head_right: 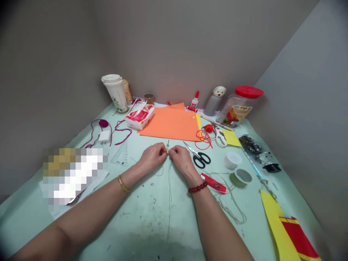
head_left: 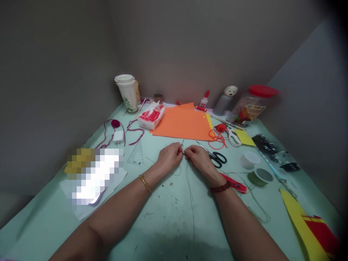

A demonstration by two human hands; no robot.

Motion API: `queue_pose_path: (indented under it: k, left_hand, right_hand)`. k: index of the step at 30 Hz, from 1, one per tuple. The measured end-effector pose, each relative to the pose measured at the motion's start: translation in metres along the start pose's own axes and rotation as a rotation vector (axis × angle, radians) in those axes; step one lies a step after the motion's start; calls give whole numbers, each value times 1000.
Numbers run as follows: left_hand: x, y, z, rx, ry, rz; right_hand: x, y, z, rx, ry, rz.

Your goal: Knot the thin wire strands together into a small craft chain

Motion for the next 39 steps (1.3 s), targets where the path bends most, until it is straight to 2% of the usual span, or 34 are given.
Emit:
queue_pose_path:
  k: [4, 10, 16, 23, 28, 35, 39]
  left_hand:
    - [0, -1, 0, 8, -1, -8]
    - [-1, -2, 1, 25, -4, -11]
    - [-1, -2, 3, 33, 6, -20]
    - [-9, -5, 6, 2, -22, 27]
    - [-6, -4, 5, 56, -28, -10]
    - [-4, -3, 5, 54, -30, -3]
    - [-4, -3, 4, 55, -23, -11]
  right_hand:
    - [-1, -1, -1, -26, -38, -34]
    - [0, 1, 5, -2, -4, -14]
    - [1, 2, 10, -36, 18, -14]
    - [0, 1, 7, -53, 41, -9]
    - [0, 1, 8, -41, 39, 9]
    - [-2, 0, 3, -47, -13, 22]
    - [-12, -8, -8, -62, -203, 196]
Point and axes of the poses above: each hand's wrist, its own y-axis towards the middle knuckle, its own x-axis out of the palm, z = x × y, the point moved 4 cm from there along y, towards the middle knuckle, and after that the axes turned 5 degrees about -z, right-handed, at the moved point
